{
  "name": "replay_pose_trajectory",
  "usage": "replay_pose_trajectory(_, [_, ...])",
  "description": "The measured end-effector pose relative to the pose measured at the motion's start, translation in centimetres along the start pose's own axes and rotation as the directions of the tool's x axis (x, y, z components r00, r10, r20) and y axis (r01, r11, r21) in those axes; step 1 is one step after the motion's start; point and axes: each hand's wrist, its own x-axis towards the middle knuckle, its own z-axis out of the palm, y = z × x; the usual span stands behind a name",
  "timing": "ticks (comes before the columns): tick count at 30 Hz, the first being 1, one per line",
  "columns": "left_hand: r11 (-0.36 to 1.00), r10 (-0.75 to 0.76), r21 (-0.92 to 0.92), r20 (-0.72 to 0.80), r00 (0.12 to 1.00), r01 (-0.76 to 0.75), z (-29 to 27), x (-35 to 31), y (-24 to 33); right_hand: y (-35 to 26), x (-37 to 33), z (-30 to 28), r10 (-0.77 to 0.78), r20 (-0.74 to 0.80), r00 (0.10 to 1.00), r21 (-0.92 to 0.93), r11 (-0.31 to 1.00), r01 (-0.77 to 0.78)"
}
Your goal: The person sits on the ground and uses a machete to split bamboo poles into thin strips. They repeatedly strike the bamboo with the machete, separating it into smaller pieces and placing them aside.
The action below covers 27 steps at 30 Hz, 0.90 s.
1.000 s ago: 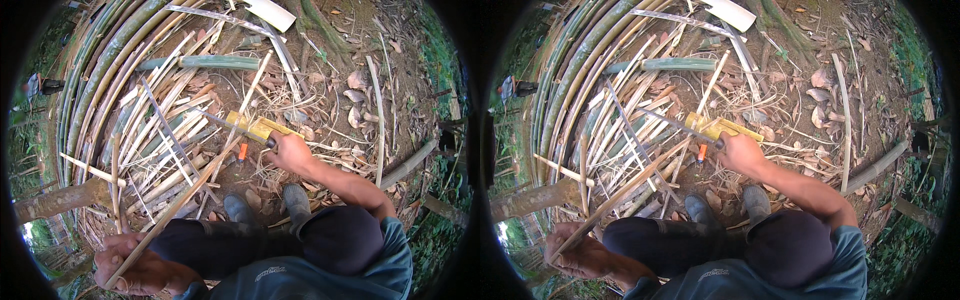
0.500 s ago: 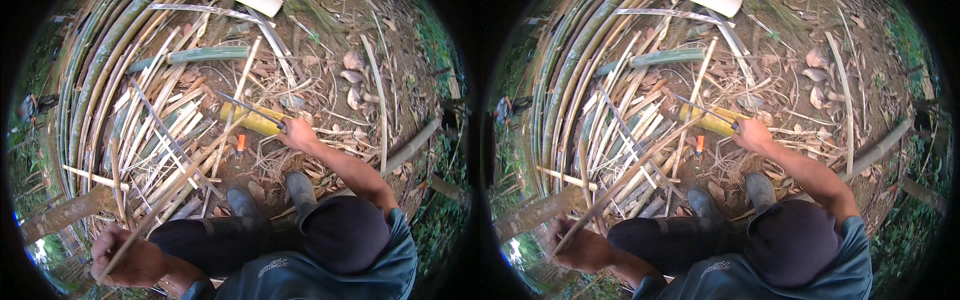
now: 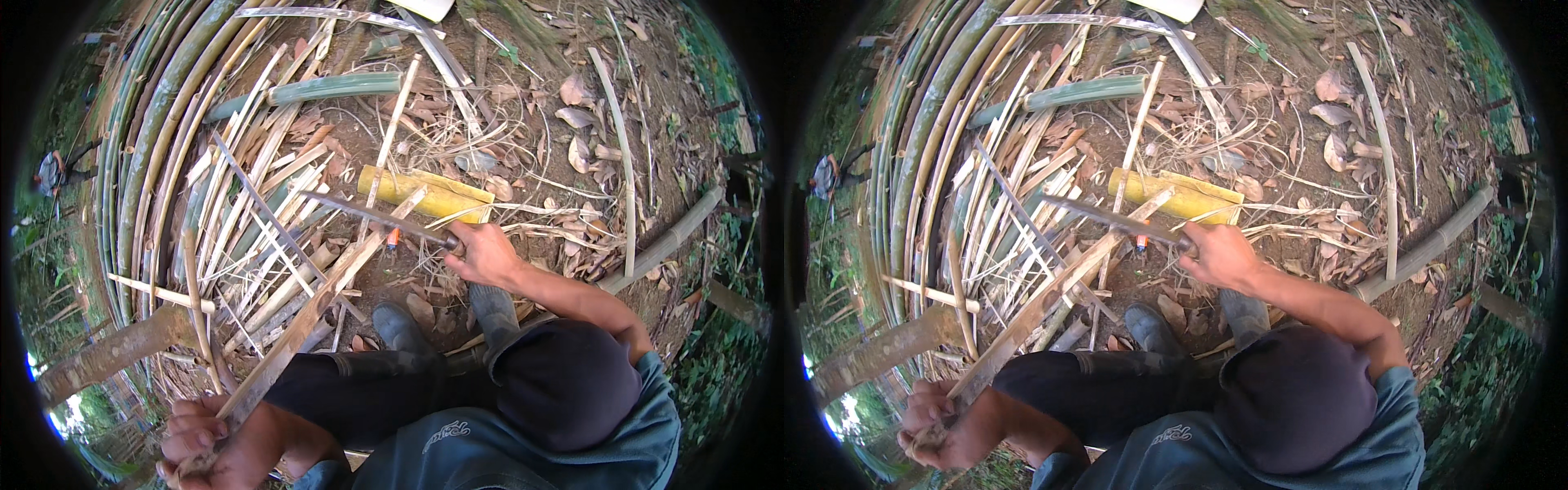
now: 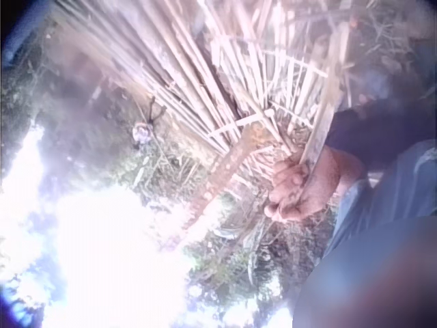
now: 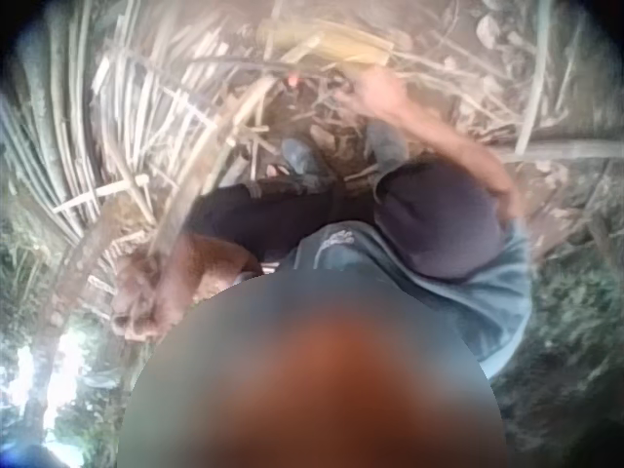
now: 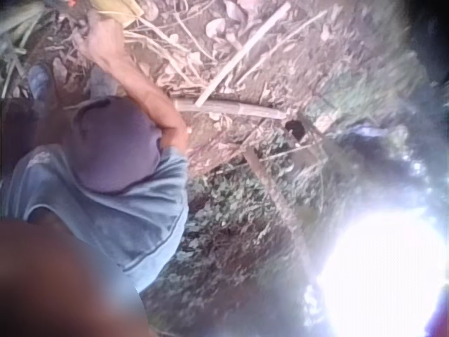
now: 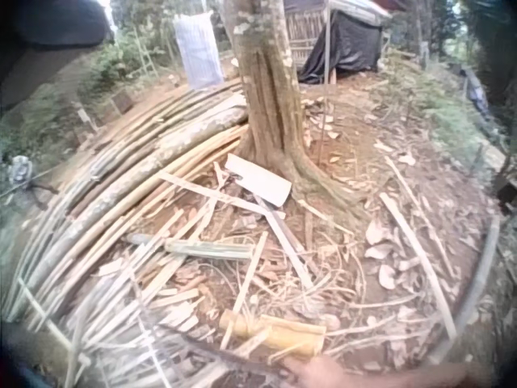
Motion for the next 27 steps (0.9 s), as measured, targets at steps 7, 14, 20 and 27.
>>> replay_pose_trajectory(7, [0.984,-0.063,-0.168,0.019,0.998,0.065,2.9,0.1,0.4,-4.7,0.6,-2.3,-0.308,0.065,0.949,0.11,0.948,0.3])
replay_pose_trajectory(14, [0.96,-0.21,0.212,0.102,0.972,0.185,-0.2,-1.3,2.0,-2.7,-0.6,-1.1,0.069,0.28,0.957,0.028,0.996,-0.08])
replay_pose_trajectory(20, [0.881,-0.088,-0.452,0.139,0.986,0.142,4.7,-0.5,2.3,-4.6,-0.2,-3.0,-0.373,0.05,0.926,0.105,0.924,0.367])
replay_pose_trajectory(27, [0.924,-0.144,-0.34,0.114,0.983,0.175,4.1,-0.7,1.3,-3.0,0.0,-2.5,0.122,0.146,0.982,0.088,0.987,-0.136])
